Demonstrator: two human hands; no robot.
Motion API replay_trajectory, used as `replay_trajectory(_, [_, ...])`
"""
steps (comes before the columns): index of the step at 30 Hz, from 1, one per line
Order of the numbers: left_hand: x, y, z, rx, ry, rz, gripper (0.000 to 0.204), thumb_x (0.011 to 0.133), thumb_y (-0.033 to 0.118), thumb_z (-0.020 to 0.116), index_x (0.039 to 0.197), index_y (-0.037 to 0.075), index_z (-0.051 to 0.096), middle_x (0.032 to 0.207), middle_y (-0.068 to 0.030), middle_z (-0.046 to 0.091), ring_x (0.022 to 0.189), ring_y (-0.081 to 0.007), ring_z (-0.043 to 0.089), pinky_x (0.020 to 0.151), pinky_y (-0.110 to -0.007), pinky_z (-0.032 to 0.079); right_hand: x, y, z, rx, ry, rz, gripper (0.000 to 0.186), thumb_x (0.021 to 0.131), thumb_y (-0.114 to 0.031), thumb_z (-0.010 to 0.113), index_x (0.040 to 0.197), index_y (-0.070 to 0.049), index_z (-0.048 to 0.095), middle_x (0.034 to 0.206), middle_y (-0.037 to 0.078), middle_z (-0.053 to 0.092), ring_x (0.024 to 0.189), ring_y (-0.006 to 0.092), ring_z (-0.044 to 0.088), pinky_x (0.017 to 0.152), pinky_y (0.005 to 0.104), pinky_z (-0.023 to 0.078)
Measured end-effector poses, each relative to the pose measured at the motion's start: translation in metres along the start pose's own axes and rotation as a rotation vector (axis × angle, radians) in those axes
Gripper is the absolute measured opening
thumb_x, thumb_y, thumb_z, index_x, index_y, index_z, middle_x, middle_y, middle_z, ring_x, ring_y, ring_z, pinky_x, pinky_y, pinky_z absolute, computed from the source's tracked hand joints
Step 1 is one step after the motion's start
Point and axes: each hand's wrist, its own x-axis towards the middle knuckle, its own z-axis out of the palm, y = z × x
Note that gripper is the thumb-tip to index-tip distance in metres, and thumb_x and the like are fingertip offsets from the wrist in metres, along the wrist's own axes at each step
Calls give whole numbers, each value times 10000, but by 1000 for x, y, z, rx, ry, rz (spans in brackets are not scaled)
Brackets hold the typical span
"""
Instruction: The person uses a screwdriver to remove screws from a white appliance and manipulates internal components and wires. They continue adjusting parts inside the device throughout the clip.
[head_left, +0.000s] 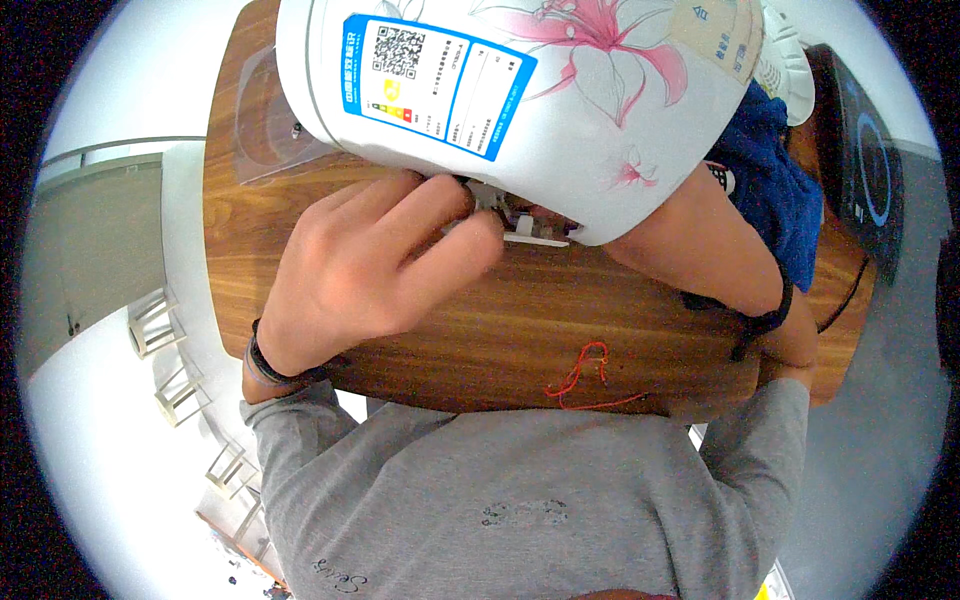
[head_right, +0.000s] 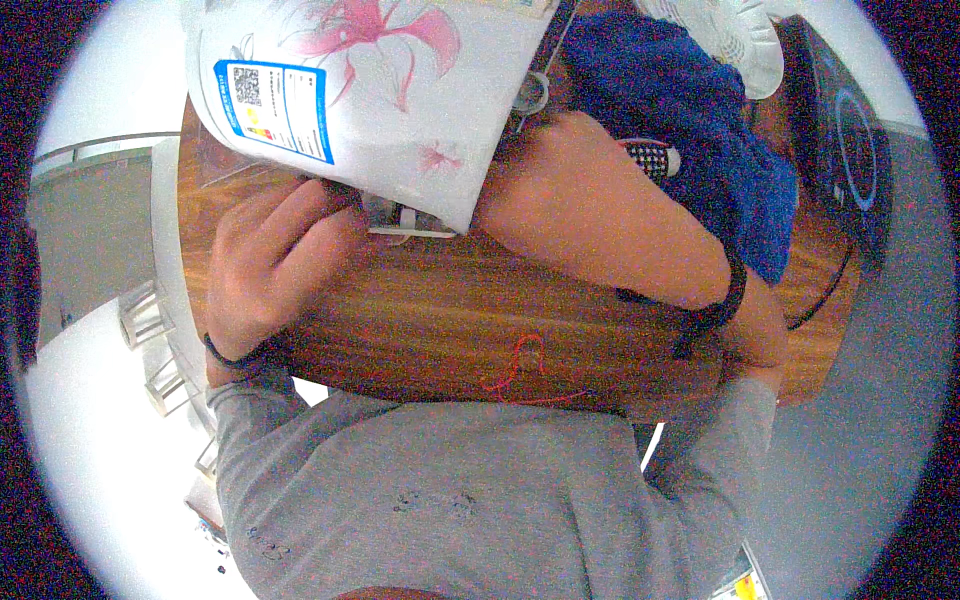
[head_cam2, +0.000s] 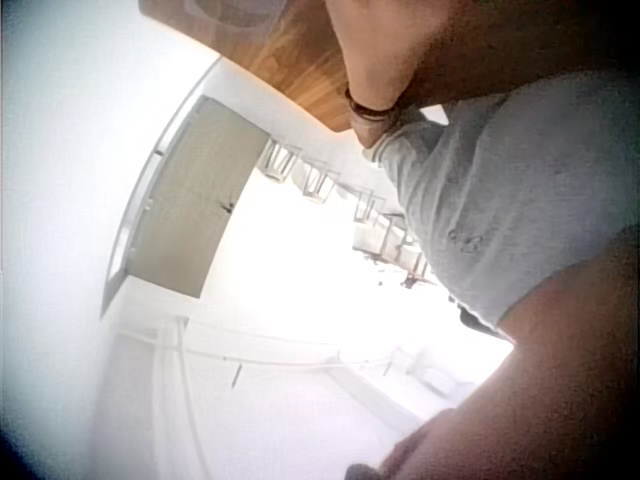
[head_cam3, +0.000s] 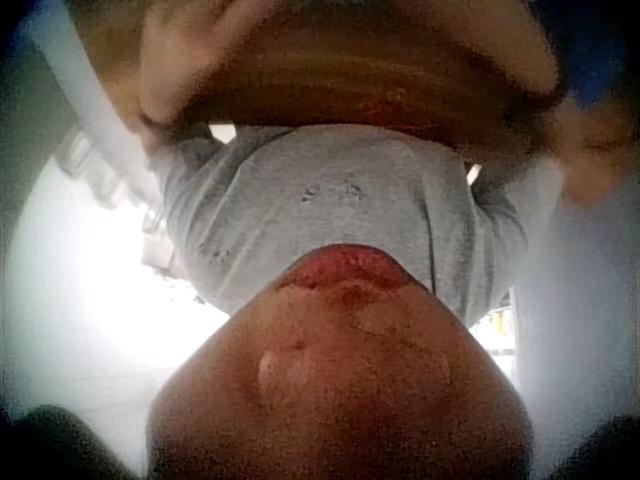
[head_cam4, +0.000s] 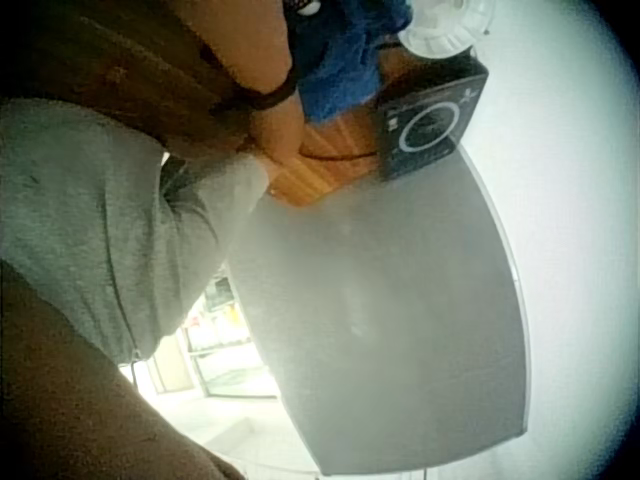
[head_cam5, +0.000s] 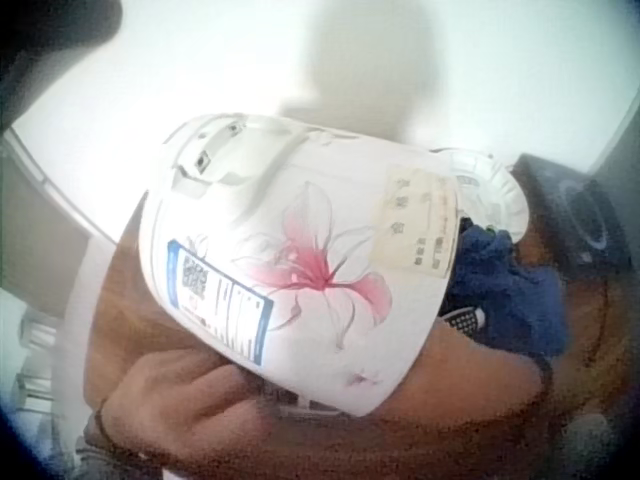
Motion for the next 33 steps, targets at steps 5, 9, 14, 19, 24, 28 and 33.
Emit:
replay_trajectory(5, [5,-3,0,19,106,-8,230,709,112,686,918,87,594,895,-41,622,667,-173,599,515,-302,490,5,0,-21,171,115,15,223,880,-164,695,1100,-156,732,1039,104,689,955,307,660,837,415,519])
replay_trajectory(9, [4,-8,-2,-126,112,-52,233,731,95,709,936,66,601,886,-60,640,719,-228,622,564,-338,509,6,9,-26,304,141,89,207,878,-89,687,1072,-131,746,900,106,714,789,265,690,712,349,542])
replay_trajectory(14, [11,-9,-15,-250,95,-104,273,683,23,753,912,46,606,848,-69,634,759,-267,619,613,-366,509,7,16,-24,345,213,-22,216,877,-161,641,1074,-95,704,898,151,692,760,336,682,673,405,559])
replay_trajectory(19, [12,-9,-11,-239,178,-110,297,666,13,769,924,44,624,845,-77,642,763,-274,622,627,-361,512,8,8,-26,352,216,-14,242,875,-155,641,1105,-120,707,912,142,696,764,321,688,685,398,562])
replay_trajectory(24, [13,-8,-9,-239,277,-116,318,679,-3,782,965,39,648,885,-99,673,768,-280,643,633,-349,515,8,6,-23,467,270,-14,251,895,-166,626,1137,-148,690,927,163,682,754,339,685,687,424,565])
replay_trajectory(28, [12,-6,-9,-263,341,-214,308,706,-23,795,975,30,654,976,-124,681,789,-254,662,679,-337,538,12,6,-29,468,313,-6,269,863,-104,659,1127,-132,699,918,134,695,751,304,688,685,382,559])
replay_trajectory(33, [15,-10,-17,-215,369,-226,336,698,-48,808,981,25,643,1108,-153,654,876,-223,670,750,-327,558,9,-2,-40,439,331,84,299,809,-56,717,1103,-115,724,874,95,711,741,234,698,670,307,545])
